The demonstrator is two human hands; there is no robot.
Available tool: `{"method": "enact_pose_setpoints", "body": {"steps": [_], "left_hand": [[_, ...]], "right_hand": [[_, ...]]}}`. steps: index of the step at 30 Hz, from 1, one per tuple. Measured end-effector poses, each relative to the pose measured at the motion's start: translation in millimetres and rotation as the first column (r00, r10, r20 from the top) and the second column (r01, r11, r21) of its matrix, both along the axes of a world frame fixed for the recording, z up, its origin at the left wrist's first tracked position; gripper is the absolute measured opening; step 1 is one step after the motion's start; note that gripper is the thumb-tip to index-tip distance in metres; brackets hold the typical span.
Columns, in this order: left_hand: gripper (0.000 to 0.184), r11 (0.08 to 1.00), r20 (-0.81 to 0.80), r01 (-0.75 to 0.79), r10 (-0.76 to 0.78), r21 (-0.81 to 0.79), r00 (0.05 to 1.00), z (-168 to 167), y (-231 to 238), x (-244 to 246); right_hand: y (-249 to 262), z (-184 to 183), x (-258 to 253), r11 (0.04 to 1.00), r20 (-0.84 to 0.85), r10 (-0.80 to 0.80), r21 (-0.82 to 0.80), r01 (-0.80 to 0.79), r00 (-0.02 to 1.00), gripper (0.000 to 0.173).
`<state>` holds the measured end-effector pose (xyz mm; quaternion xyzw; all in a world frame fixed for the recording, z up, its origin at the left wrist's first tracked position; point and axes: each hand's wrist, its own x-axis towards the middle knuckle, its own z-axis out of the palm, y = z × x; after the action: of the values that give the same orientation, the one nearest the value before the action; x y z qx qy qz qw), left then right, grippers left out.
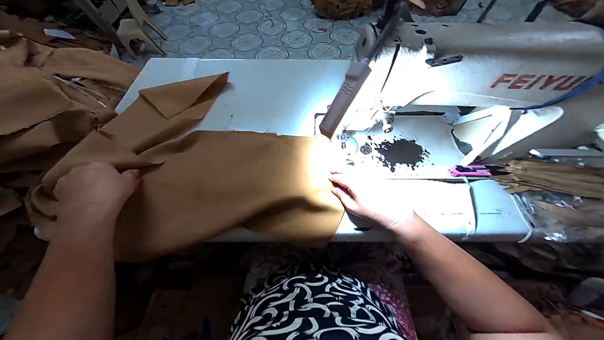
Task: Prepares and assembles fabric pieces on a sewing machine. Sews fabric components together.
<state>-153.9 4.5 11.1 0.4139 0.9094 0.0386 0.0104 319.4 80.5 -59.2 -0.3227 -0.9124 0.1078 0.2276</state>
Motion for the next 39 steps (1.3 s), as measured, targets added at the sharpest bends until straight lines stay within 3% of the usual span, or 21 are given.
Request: {"method": "enact_pose_setpoints", "body": {"steps": [2,3,5,7,9,11,17,20,25,30,32,34,36,39], "left_hand": [[0.030,0.942,0.000,0.328,-0.329,0.078,0.944,33.4,19.3,66.4],[0.026,0.835,-0.010,0.536,-0.539,0.126,0.842,38.7,29.7,94.8],[0.022,0.426,-0.038,0.877,-0.895,0.223,0.445,29.9,56.9,142.8],[0.020,0.119,0.059,0.944,-0.993,0.307,0.106,14.0,85.8,195.2],[0.016,0.019,0.176,0.932,-0.983,0.361,-0.048,-1.1,110.2,235.7],[0.023,-0.012,0.264,0.929,-0.957,0.371,-0.118,-15.2,130.1,257.7],[0.025,0.094,0.443,0.989,-0.896,0.117,0.033,-19.4,150.1,269.6],[0.023,0.170,0.475,0.978,-0.875,0.120,0.094,-12.9,149.6,272.5],[0.019,0.179,0.448,0.958,-0.892,0.224,0.062,-13.1,151.9,277.5],[0.018,0.213,0.417,0.967,-0.899,0.142,0.137,-8.0,147.6,287.2],[0.013,0.196,0.355,0.944,-0.930,0.264,0.093,-15.8,140.9,284.9],[0.007,0.065,0.121,0.905,-0.993,0.419,0.016,-33.4,126.8,279.9],[0.018,-0.008,-0.058,0.900,-0.998,0.436,0.020,-42.8,101.3,278.6],[0.038,0.090,-0.041,0.940,-0.993,0.328,0.109,-51.0,60.3,275.8]], "right_hand": [[-1.2,11.6,6.4,0.989,-0.037,-0.032,-0.143,0.026,0.999,0.032],[-5.4,18.4,9.9,0.982,-0.092,-0.089,-0.174,0.072,0.992,0.028],[-14.3,25.1,18.4,0.972,-0.209,-0.224,-0.121,0.203,0.952,0.020],[-19.1,22.4,29.0,0.953,-0.211,-0.303,-0.080,0.293,0.929,0.022],[-22.6,12.6,36.1,0.948,-0.181,-0.317,-0.072,0.309,0.931,0.027],[-22.7,2.1,39.0,0.962,-0.195,-0.273,-0.031,0.273,0.942,0.029],[-17.1,0.2,38.1,0.976,-0.131,-0.213,-0.080,0.203,0.968,0.032],[-15.1,0.6,37.3,0.977,-0.127,-0.207,-0.069,0.200,0.970,0.029],[-14.8,3.4,37.7,0.979,-0.102,-0.199,-0.073,0.193,0.975,0.035],[-3.0,10.5,41.1,0.999,0.057,-0.035,0.021,0.034,0.998,0.037],[1.7,12.9,40.6,1.000,0.040,0.009,0.004,-0.009,0.999,0.037],[5.0,14.5,39.9,1.000,0.018,0.019,-0.001,-0.019,1.000,0.037],[7.1,14.1,41.5,1.000,0.012,0.023,-0.007,-0.023,1.000,0.039],[9.7,12.9,45.4,0.998,0.035,0.057,-0.007,-0.057,0.998,0.040]]}}
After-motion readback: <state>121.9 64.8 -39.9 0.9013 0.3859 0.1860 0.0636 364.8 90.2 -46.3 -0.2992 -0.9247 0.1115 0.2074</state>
